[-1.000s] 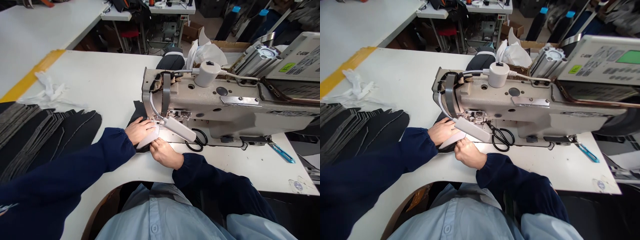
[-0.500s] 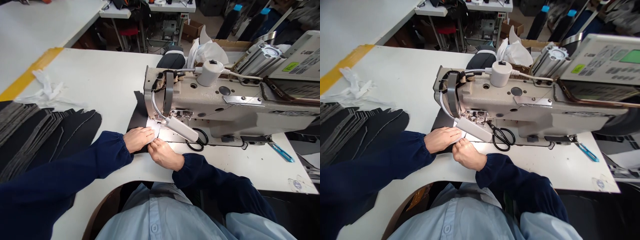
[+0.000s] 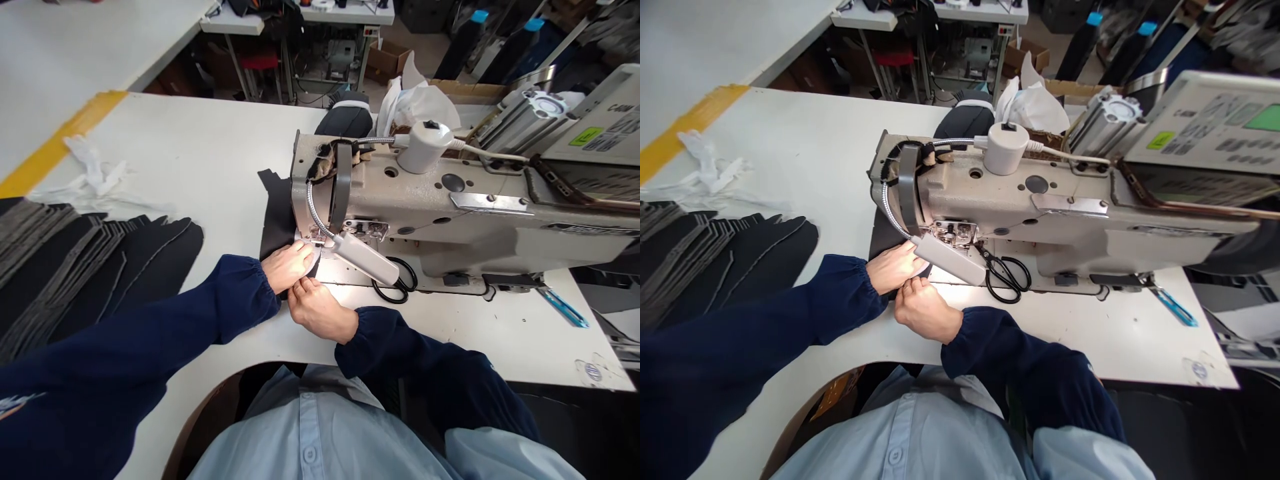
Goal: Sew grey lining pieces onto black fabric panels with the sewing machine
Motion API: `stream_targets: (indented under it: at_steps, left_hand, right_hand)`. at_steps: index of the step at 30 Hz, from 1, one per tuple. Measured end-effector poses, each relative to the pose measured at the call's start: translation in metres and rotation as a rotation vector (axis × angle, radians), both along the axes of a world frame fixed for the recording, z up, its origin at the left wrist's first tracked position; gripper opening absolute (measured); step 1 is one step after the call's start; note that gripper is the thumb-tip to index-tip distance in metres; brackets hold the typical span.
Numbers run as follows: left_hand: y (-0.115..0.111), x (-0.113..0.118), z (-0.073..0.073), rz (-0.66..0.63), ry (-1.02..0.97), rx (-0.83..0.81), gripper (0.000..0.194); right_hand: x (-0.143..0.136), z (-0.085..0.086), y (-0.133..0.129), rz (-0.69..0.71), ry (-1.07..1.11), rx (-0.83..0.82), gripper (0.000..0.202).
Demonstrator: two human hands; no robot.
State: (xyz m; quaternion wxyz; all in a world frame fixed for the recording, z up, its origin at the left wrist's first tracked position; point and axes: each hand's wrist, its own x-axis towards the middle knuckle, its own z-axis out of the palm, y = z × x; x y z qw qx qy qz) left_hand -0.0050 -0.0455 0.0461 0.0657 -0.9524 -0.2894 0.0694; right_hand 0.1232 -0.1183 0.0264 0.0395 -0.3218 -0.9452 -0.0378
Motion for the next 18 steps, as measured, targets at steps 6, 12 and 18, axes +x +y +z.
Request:
stream_targets:
  at_steps: [6, 12, 18]
  left_hand:
    - [0.0, -0.001, -0.008, -0.01, -0.06, -0.004, 0.025]
    - [0.009, 0.001, -0.022, -0.046, -0.108, 0.006, 0.024]
    - [0.019, 0.003, -0.029, -0.075, -0.208, 0.03, 0.026]
  right_hand:
    - [-0.005, -0.001, -0.004, -0.019, 0.028, -0.023, 0.024]
    - [-0.007, -0.012, -0.007, -0.059, 0.11, 0.002, 0.023]
    - [-0.004, -0.028, -0.005, -0.089, 0.143, 0.068, 0.027]
